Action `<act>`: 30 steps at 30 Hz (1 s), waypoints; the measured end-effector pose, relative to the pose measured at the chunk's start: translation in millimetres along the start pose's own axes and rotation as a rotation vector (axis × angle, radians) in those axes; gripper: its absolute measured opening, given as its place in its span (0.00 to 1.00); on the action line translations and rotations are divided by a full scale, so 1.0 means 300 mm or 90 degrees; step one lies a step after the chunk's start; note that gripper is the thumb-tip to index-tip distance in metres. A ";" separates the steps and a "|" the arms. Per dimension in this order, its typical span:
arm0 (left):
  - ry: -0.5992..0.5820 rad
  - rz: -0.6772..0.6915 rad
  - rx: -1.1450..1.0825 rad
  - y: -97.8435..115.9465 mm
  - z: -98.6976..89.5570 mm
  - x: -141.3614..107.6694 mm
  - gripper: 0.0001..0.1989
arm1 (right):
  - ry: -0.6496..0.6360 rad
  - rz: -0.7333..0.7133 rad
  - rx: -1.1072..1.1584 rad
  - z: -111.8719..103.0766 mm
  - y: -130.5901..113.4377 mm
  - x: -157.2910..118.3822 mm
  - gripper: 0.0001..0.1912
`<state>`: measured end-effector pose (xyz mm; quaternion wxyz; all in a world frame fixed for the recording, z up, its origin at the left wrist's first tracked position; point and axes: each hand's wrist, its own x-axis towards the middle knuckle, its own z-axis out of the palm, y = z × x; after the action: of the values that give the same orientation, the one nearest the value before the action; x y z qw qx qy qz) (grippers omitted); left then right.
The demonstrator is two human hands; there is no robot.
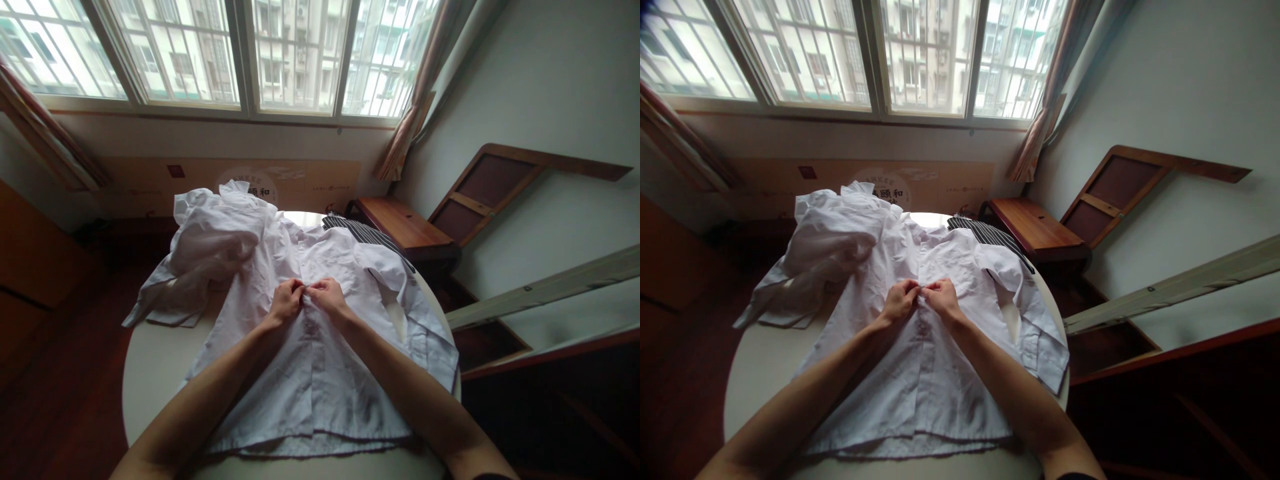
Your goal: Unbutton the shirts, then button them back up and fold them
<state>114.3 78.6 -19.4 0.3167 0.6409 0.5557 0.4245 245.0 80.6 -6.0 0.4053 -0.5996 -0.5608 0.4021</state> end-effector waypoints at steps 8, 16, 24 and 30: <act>0.022 0.099 0.320 0.034 -0.096 -0.005 0.14 | 0.144 -0.201 -0.383 -0.162 -0.031 0.030 0.16; -0.114 0.085 0.676 0.019 -0.210 -0.079 0.21 | 0.043 -0.244 -0.723 -0.290 0.084 0.000 0.15; -0.132 0.139 0.660 -0.013 -0.236 -0.025 0.16 | 0.100 -0.284 -0.772 -0.278 0.093 0.047 0.12; -0.007 0.169 0.718 0.030 -0.247 0.085 0.19 | 0.221 -0.275 -0.746 -0.267 0.007 0.154 0.12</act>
<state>52.4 97.0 26.0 -0.1267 0.7768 0.6094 0.0955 323.0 123.9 18.8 0.1676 -0.6511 -0.7219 -0.1639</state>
